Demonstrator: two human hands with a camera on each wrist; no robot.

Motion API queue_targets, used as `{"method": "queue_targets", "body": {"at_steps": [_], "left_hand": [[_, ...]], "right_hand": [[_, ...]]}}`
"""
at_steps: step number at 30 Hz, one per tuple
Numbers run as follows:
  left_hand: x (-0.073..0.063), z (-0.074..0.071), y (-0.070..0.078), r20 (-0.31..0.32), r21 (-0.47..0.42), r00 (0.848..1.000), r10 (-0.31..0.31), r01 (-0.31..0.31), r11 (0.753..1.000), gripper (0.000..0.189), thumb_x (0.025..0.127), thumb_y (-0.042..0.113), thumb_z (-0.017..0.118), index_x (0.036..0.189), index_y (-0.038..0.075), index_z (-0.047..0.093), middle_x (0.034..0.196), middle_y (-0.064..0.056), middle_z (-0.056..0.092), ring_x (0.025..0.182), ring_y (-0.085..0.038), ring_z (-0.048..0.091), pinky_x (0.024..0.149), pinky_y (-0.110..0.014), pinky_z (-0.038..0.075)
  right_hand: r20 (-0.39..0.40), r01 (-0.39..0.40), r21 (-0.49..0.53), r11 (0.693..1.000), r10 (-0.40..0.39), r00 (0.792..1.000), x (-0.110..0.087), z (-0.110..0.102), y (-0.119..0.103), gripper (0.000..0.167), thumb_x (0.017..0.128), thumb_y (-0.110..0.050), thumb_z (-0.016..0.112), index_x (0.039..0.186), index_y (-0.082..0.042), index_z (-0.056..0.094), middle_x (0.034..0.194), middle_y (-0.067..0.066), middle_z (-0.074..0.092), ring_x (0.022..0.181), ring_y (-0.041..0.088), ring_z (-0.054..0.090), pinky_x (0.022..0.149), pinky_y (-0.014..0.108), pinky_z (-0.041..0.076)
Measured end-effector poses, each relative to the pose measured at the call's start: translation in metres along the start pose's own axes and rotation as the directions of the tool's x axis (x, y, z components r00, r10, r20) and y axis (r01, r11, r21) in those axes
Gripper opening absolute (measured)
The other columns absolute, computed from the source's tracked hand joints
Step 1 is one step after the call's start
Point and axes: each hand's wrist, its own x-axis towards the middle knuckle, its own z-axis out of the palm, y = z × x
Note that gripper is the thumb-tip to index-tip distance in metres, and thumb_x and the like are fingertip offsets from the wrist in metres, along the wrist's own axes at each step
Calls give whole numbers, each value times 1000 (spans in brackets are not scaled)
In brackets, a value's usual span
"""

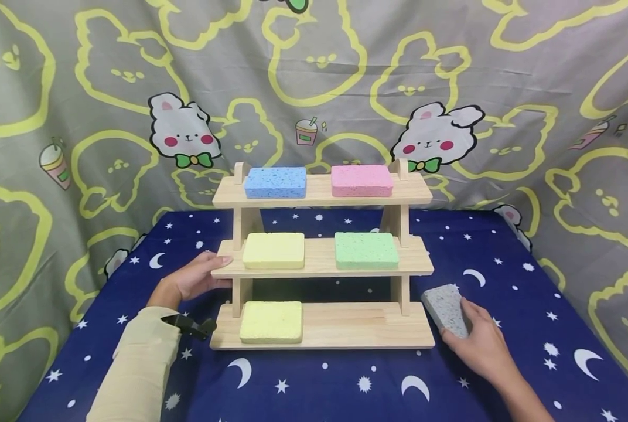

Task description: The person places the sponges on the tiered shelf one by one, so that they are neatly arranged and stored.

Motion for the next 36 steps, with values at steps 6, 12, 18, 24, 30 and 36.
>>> {"method": "queue_targets", "body": {"at_steps": [6,12,18,24,30,36], "left_hand": [[0,-1,-1,10,10,1000,3,-3,1000,57,95,30,51,128,-14,37,108,-8,60,101,-19,61,94,-43,48],[0,0,-2,15,-1,1000,0,0,1000,58,95,30,51,129,-14,36,106,-7,61,100,-19,62,93,-43,49],[-1,2,-1,5,-10,1000,-1,1,1000,57,95,29,52,128,-14,35,107,-8,60,100,-19,61,94,-44,48],[-1,2,1,17,-13,1000,8,-8,1000,59,95,29,52,130,-15,34,107,-8,61,101,-19,62,94,-45,48],[0,2,0,16,-10,1000,7,-7,1000,58,95,29,51,130,-15,35,107,-7,62,101,-19,62,94,-45,48],[0,1,0,29,-9,999,21,-21,1000,57,95,30,50,129,-15,37,107,-6,63,101,-19,62,95,-44,48]], "right_hand": [[-46,65,5,998,-65,997,-7,-14,-9,80,69,-20,77,132,14,42,128,30,46,104,44,48,76,50,39],[-20,114,6,993,-114,993,-12,-26,-17,80,70,-23,78,135,9,43,130,27,45,101,39,51,72,46,41],[-33,275,60,960,-273,961,-17,-31,-29,79,67,-20,81,135,2,47,131,18,49,98,30,54,71,31,44],[56,410,87,908,-415,908,-15,-27,-42,78,68,-21,82,136,-4,48,133,10,49,103,21,51,74,24,44],[146,485,113,867,-497,855,-8,-14,-56,76,70,-22,79,137,-6,47,137,10,47,111,21,50,79,32,46],[242,532,148,834,-552,798,5,-3,-71,75,71,-22,76,138,-4,46,138,8,46,117,19,48,86,34,46]]}}
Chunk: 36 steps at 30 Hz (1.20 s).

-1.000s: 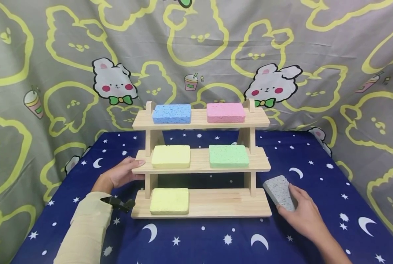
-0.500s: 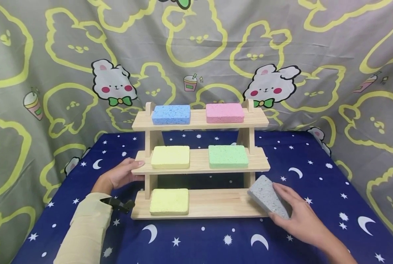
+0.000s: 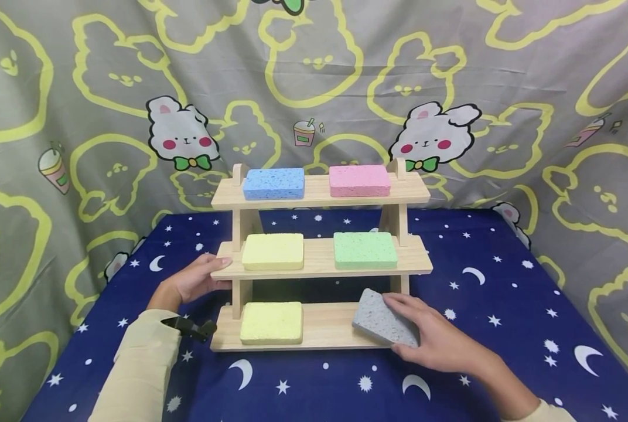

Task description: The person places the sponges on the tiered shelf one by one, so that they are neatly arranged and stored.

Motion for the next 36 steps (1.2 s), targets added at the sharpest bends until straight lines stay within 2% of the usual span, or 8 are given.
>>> {"method": "queue_targets", "body": {"at_steps": [8,15,24,36], "left_hand": [[1,0,0,-25,-10,1000,-19,18,1000,58,94,28,53,130,-14,35,108,-9,60,101,-20,61,95,-46,47],[1,0,0,-36,-9,999,-26,26,1000,57,94,28,53,130,-12,36,108,-9,60,101,-20,61,94,-46,48],[2,-1,0,-25,-13,999,-22,22,1000,58,94,27,52,132,-13,36,109,-8,60,102,-21,60,93,-45,48],[1,-1,0,-9,-27,1000,-5,5,1000,56,95,27,51,130,-14,37,108,-7,61,102,-19,61,92,-44,49]], "right_hand": [[147,68,15,998,-69,987,21,7,1,73,73,-22,73,138,-3,45,138,11,45,115,20,48,85,32,46],[208,109,25,994,-112,972,32,9,1,72,73,-22,71,137,-2,45,139,11,45,119,20,47,91,35,45],[307,96,48,994,-106,946,41,6,5,73,75,-21,70,140,-2,42,143,12,41,128,25,41,98,41,42],[371,109,93,990,-136,919,48,1,9,74,76,-16,70,142,-5,39,146,12,38,135,32,34,104,52,35]]}}
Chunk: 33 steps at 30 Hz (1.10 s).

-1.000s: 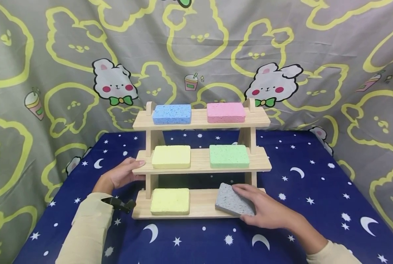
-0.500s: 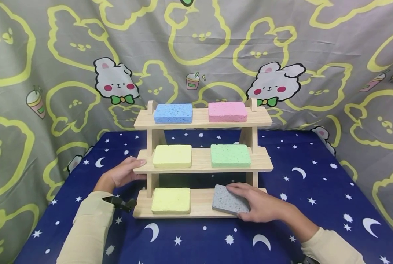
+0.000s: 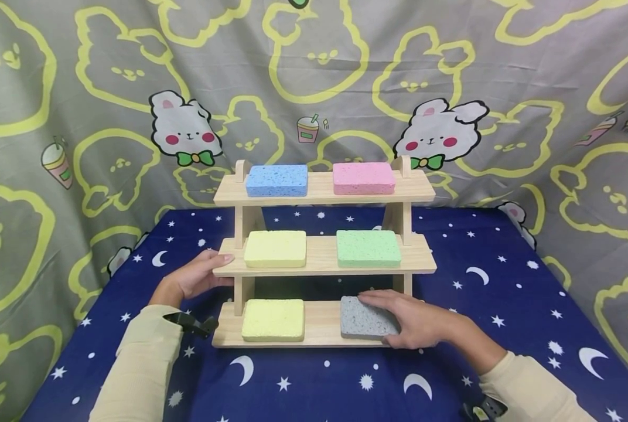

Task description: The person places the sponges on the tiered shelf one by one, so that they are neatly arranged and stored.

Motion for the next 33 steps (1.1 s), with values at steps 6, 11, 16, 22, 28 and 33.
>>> {"method": "queue_targets", "body": {"at_steps": [6,11,16,22,28,33], "left_hand": [[0,0,0,-12,15,1000,4,-4,1000,55,95,29,51,129,-12,38,108,-6,61,102,-19,61,94,-45,48],[1,0,-2,-6,-8,1000,3,-3,1000,54,94,28,51,128,-13,40,107,-6,62,102,-19,60,95,-48,46],[0,2,-3,-12,-23,1000,7,-7,1000,47,93,26,53,122,-10,45,106,-6,63,101,-20,60,95,-48,47],[0,1,-2,-29,-37,999,15,-16,999,36,93,23,54,114,-5,50,104,-6,62,100,-20,61,92,-46,48],[0,0,-3,-30,-22,999,11,-12,1000,40,93,25,54,117,-7,48,104,-6,62,100,-20,61,93,-47,48],[2,-1,-5,-21,-17,1000,11,-11,1000,40,94,25,53,118,-7,49,104,-6,63,100,-20,61,95,-48,47]], "right_hand": [[-10,23,21,1000,-23,1000,0,0,2,74,76,-14,69,142,-6,38,146,11,39,134,35,35,105,54,33],[-8,18,17,1000,-18,1000,-1,2,1,74,75,-14,69,142,-6,38,146,11,39,134,34,35,105,54,33],[-3,5,26,1000,-5,1000,-3,3,0,73,76,-14,69,142,-7,38,146,10,38,134,32,34,105,55,33],[-15,31,24,999,-30,999,-3,3,0,73,76,-12,68,142,-6,38,146,12,38,134,36,34,103,57,33],[-5,11,28,1000,-11,1000,-3,4,-1,73,76,-12,68,142,-7,37,147,12,36,135,35,32,104,57,32],[-11,17,21,1000,-16,1000,-3,3,-2,73,75,-12,68,142,-6,38,147,13,37,135,34,33,104,56,33]]}}
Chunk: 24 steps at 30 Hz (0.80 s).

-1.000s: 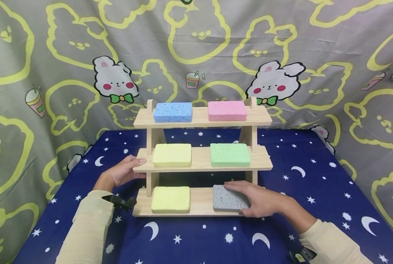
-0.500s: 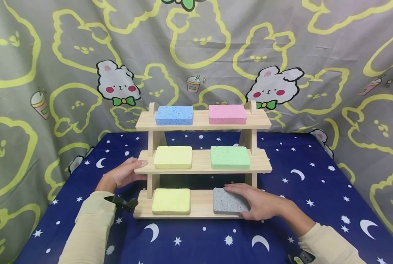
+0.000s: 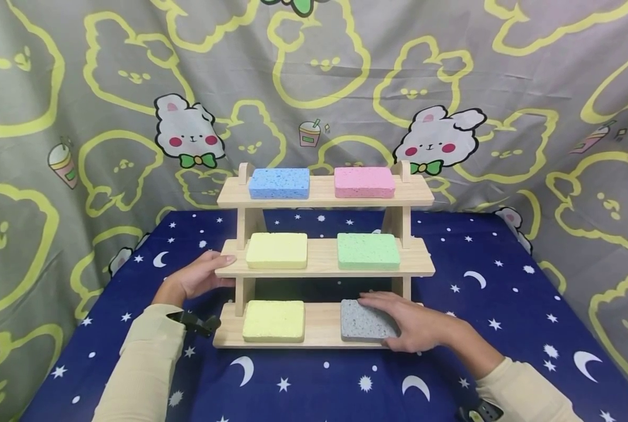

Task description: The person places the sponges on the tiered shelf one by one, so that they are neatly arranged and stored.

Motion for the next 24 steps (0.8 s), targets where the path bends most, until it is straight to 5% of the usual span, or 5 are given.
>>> {"method": "queue_targets", "body": {"at_steps": [24], "left_hand": [[-4,-1,4,-4,12,1000,-5,5,1000,51,94,26,52,126,-12,40,107,-6,61,102,-20,60,97,-49,45]], "right_hand": [[-12,29,-39,999,-30,999,2,-4,0,74,76,-15,70,142,-5,38,147,18,36,134,37,33,104,56,33]]}}
